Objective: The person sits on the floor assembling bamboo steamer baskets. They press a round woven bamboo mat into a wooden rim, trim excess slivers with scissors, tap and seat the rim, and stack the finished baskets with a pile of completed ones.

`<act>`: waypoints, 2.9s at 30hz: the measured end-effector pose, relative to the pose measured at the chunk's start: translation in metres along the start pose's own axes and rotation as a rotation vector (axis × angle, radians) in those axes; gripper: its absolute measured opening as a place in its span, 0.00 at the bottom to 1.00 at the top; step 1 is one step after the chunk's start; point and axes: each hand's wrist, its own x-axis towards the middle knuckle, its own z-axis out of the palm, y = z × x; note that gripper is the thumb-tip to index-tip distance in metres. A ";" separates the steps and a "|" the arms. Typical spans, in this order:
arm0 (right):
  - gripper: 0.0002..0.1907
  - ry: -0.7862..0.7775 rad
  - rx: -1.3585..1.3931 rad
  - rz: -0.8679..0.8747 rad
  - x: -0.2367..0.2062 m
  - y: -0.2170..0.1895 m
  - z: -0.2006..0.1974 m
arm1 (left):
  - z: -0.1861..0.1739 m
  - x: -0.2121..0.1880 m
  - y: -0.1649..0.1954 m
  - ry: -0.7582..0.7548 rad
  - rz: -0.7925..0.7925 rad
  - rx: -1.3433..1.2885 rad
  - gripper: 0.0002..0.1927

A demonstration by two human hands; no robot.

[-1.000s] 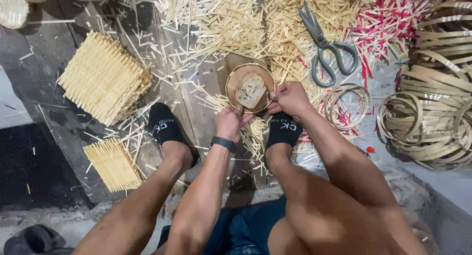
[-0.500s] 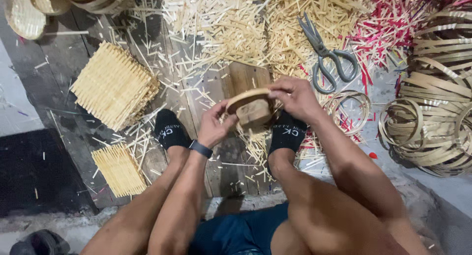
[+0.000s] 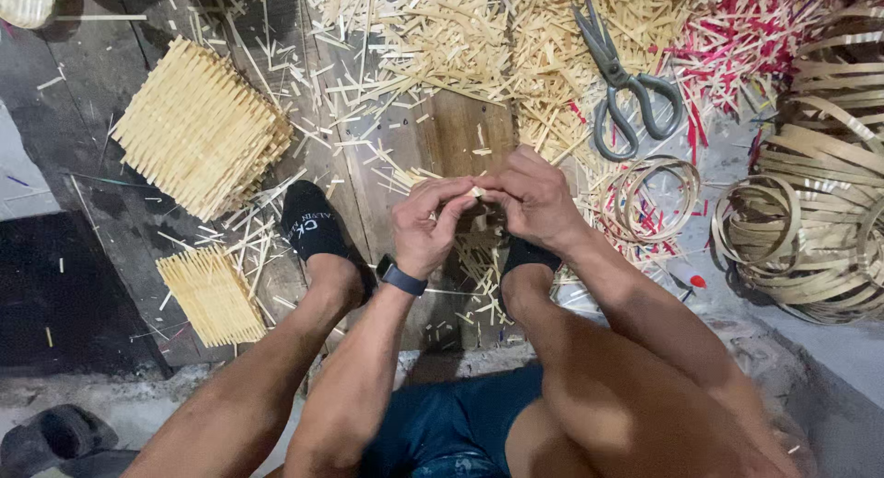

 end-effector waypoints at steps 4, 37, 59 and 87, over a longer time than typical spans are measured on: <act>0.18 0.064 -0.060 0.014 0.000 0.002 0.003 | 0.001 0.006 -0.005 0.014 -0.080 -0.059 0.09; 0.22 0.047 0.619 0.704 -0.073 0.069 0.032 | -0.073 0.060 -0.095 0.101 -0.905 -1.242 0.29; 0.21 0.013 0.566 0.670 -0.038 0.065 0.026 | -0.053 0.144 -0.021 -0.315 -0.611 0.226 0.27; 0.14 0.119 0.735 0.834 -0.022 0.081 0.058 | -0.284 0.079 -0.114 0.118 -0.404 0.879 0.38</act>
